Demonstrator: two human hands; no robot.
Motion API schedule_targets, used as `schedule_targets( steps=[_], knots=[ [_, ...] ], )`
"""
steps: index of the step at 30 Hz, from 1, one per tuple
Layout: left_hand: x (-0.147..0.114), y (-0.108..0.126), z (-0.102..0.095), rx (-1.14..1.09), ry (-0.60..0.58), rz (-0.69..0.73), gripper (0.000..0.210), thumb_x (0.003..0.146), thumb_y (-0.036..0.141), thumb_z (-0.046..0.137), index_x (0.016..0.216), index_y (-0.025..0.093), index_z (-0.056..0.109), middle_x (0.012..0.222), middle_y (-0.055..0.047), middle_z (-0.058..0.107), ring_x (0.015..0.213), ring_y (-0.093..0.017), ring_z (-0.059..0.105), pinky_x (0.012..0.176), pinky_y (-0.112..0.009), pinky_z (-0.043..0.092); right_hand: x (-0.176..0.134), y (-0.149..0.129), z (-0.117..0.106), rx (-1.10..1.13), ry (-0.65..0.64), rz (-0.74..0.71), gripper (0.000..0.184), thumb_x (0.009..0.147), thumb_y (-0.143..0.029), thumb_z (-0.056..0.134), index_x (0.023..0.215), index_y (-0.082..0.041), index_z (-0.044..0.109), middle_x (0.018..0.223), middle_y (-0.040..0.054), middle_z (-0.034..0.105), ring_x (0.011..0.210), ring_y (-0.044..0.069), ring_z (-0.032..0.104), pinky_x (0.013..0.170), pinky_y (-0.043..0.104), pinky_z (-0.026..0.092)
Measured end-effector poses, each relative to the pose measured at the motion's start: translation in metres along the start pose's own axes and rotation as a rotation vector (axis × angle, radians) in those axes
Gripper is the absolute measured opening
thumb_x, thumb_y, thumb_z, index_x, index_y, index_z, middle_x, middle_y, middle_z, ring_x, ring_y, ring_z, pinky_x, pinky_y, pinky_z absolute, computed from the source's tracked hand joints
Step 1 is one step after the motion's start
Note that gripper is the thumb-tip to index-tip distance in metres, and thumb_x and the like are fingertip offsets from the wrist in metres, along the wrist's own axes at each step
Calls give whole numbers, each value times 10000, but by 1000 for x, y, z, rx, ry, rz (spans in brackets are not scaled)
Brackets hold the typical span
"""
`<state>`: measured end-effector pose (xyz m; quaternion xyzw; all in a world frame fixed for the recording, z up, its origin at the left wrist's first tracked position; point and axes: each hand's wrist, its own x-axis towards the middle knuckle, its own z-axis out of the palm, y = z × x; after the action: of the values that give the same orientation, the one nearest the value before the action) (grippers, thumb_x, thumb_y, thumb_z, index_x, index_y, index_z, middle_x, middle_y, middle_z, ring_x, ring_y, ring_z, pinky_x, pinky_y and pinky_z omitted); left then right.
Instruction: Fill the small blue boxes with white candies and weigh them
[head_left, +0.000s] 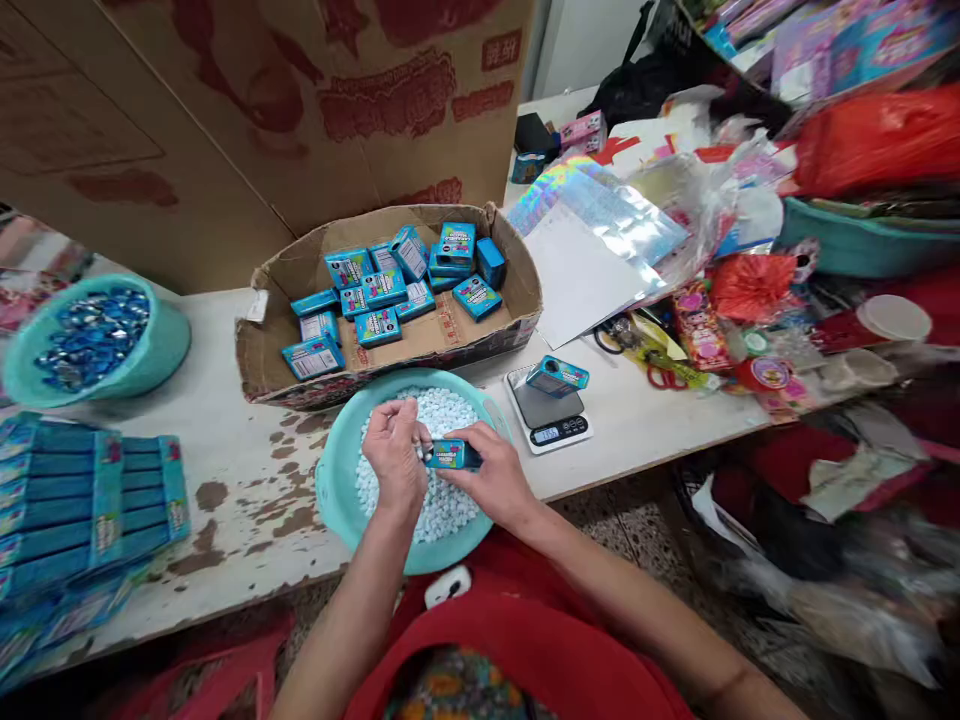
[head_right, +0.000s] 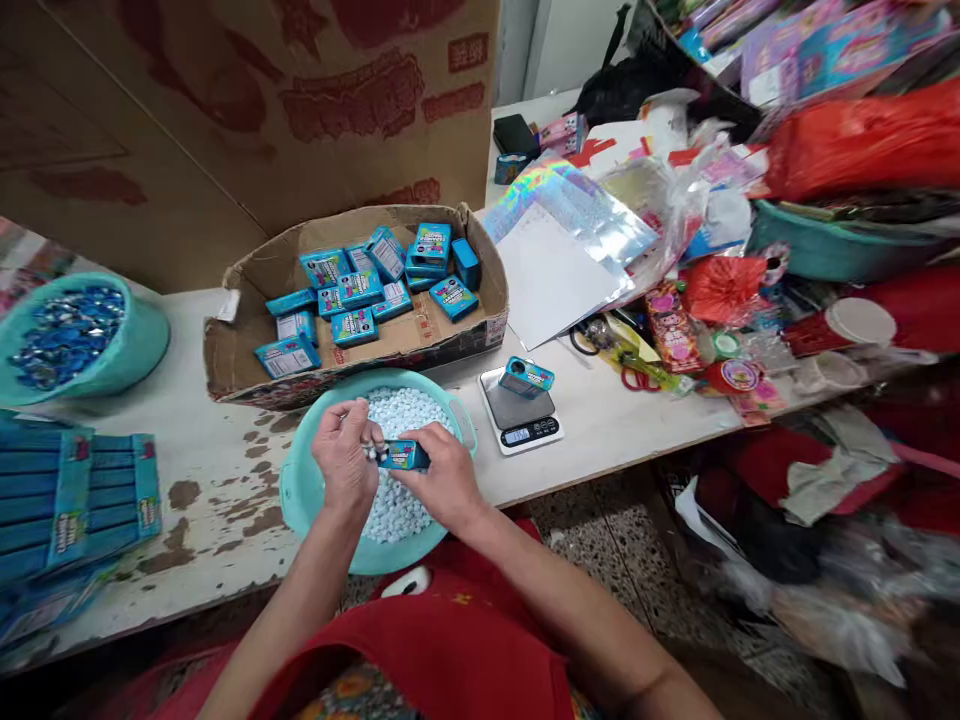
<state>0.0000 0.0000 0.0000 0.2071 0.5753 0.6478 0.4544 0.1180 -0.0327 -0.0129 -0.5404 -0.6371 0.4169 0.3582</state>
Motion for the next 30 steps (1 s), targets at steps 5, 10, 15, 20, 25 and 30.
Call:
schedule_targets(
  steps=[5, 10, 15, 20, 25, 30],
  knots=[
    [-1, 9, 1, -53, -27, -19, 246, 710, 306, 710, 755, 172, 508, 429, 98, 395, 365, -62, 388, 368, -177, 295, -1, 1, 1, 57, 14, -38, 405, 622, -145, 808, 986, -200, 641, 924, 26, 603, 892, 195, 578, 790, 302, 454],
    [-4, 10, 2, -79, -68, -54, 245, 716, 306, 713, 761, 175, 511, 417, 106, 352, 357, -54, 340, 350, -169, 260, -3, 4, 1, 116, 40, -26, 414, 609, -165, 819, 982, -210, 645, 925, 23, 608, 896, 192, 581, 797, 302, 464],
    [-10, -2, 10, 116, -155, 48, 223, 738, 321, 696, 755, 167, 536, 439, 79, 436, 371, -56, 380, 365, -166, 285, -5, 1, 2, 41, 43, -49, 323, 665, -127, 752, 956, -212, 642, 912, 27, 608, 870, 192, 578, 777, 306, 470],
    [-7, -3, 11, 45, -123, 36, 227, 738, 319, 691, 769, 175, 519, 428, 92, 410, 346, -58, 351, 331, -165, 242, -10, 0, -11, 38, 90, -108, 354, 697, -155, 738, 1026, -221, 624, 962, 41, 602, 923, 201, 573, 821, 323, 470],
    [-10, 3, 12, 17, -214, -28, 220, 723, 281, 706, 762, 162, 526, 434, 93, 390, 347, -47, 349, 346, -162, 258, -6, 5, -11, 62, 114, -115, 336, 698, -162, 739, 1012, -219, 634, 950, 47, 607, 929, 210, 572, 830, 345, 471],
    [14, 17, -6, -208, -161, -209, 204, 739, 198, 682, 760, 175, 480, 485, 93, 339, 370, -39, 335, 337, -143, 251, -10, 12, -27, 242, 158, 8, 374, 634, -262, 809, 973, -224, 657, 963, 34, 606, 931, 203, 587, 850, 336, 472]
  ],
)
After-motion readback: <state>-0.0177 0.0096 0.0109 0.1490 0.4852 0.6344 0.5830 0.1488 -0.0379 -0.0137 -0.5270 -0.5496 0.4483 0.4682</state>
